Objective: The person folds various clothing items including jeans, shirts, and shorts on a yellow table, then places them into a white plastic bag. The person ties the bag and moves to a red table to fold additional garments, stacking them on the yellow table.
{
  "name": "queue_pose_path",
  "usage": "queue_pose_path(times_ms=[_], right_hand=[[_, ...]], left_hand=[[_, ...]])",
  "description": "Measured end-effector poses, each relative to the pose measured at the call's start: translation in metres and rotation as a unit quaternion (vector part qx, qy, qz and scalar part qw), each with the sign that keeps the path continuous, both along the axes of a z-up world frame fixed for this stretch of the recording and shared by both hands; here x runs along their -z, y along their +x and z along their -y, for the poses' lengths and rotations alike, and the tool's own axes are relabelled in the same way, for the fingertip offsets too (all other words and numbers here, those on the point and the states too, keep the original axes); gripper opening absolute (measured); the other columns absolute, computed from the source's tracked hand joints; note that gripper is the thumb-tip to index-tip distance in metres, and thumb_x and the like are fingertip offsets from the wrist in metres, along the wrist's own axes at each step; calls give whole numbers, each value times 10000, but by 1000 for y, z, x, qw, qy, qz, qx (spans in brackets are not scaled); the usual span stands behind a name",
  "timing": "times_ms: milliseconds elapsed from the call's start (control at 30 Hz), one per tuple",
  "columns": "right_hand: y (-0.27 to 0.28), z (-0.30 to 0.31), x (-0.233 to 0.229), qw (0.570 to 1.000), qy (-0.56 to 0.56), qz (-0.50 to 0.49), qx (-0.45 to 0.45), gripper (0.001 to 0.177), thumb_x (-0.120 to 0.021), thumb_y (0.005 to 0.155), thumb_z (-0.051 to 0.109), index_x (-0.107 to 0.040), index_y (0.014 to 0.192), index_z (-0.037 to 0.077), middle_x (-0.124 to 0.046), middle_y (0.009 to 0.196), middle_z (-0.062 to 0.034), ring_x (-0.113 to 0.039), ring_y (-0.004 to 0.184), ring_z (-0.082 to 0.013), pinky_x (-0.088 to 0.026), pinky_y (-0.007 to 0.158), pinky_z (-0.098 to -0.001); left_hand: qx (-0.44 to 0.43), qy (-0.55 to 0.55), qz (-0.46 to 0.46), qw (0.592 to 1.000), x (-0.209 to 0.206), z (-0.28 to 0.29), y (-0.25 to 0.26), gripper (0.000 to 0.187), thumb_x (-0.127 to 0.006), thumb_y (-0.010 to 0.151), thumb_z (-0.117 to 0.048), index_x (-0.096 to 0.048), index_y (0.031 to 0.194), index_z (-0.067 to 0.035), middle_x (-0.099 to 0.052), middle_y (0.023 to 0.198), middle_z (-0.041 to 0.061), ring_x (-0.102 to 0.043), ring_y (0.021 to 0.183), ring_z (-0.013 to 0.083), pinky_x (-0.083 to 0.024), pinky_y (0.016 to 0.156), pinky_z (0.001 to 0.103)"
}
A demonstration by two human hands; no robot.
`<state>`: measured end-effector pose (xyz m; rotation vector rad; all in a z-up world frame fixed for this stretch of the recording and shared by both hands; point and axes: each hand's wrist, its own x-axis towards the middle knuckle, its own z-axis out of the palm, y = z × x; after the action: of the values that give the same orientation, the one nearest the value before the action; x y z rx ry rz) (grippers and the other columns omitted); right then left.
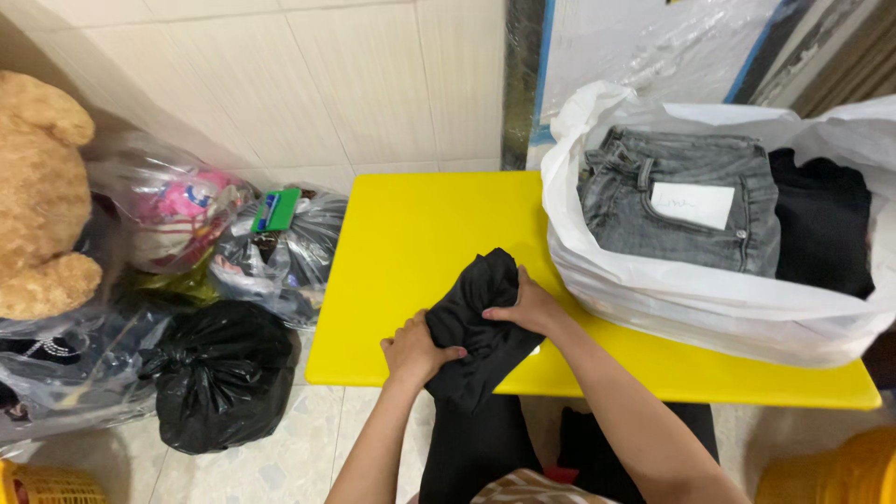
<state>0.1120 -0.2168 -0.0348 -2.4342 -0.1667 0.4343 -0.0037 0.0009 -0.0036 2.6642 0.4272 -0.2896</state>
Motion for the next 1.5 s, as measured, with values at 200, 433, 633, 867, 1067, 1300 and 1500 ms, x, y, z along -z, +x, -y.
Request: queue_pose_path(times_ms=[200, 433, 633, 867, 1067, 1300, 1500], right_hand=[[-7, 23, 25, 971, 231, 28, -57, 947, -885, 586, 354, -561, 1407, 8, -691, 1354, -175, -633, 1282, -285, -446, 1113, -358], [-34, 51, 22, 953, 273, 102, -87, 971, -904, 646, 188, -424, 1462, -30, -590, 1411, -204, -543, 1340, -283, -391, 1148, -356], [-97, 58, -79, 942, 229, 225, -95, 920, -876, 617, 101, -445, 1415, -50, -596, 1353, -259, -574, 1300, -387, -462, 1080, -407], [-132, 151, -310, 813, 88, 545, -185, 655, -887, 751, 213, -539, 1276, 35, -641, 1165, -187, -672, 1083, -407, -569, 904, -443], [-78, 231, -401, 829, -116, 537, -103, 778, -820, 672, 43, -508, 1384, 44, -699, 1180, -230, -648, 1137, -461, -526, 900, -479], [67, 346, -293, 955, -205, 207, 51, 691, -880, 626, 248, -695, 1274, 93, -739, 1186, -200, -697, 1126, -350, -534, 988, -422], [134, 368, -212, 913, -399, 65, 58, 478, -883, 655, 220, -791, 1104, 82, -768, 1134, -185, -746, 1053, -330, -593, 896, -416]], left_hand=[[24, -246, 45, 968, 26, -25, 7, 709, -889, 639, -427, -712, 1217, -56, -784, 1099, 140, -761, 1067, 293, -562, 963, 377], [143, -275, 116, 944, 56, -17, -14, 643, -824, 725, -187, -602, 1319, -83, -771, 1158, 154, -713, 1142, 315, -525, 979, 373], [123, -370, 204, 898, 32, 0, -39, 628, -787, 783, -27, -539, 1359, -8, -749, 1146, 165, -702, 1111, 265, -527, 974, 352], [272, -474, 325, 772, -104, 92, 34, 466, -710, 849, 17, -606, 1304, 21, -732, 1208, 117, -684, 1145, 202, -522, 1022, 337], [104, -766, 107, 626, -163, 293, 117, 486, -751, 785, -13, -624, 1254, -7, -734, 1118, 138, -717, 963, 285, -593, 868, 411], [111, -719, 80, 681, -106, 410, 101, 645, -663, 730, 97, -564, 1354, -33, -703, 1255, 142, -680, 1124, 292, -560, 953, 381], [151, -629, 37, 761, -77, 433, 116, 1151, -669, 796, 76, 55, 1643, -208, -501, 1457, 145, -602, 1242, 250, -500, 1039, 318]])
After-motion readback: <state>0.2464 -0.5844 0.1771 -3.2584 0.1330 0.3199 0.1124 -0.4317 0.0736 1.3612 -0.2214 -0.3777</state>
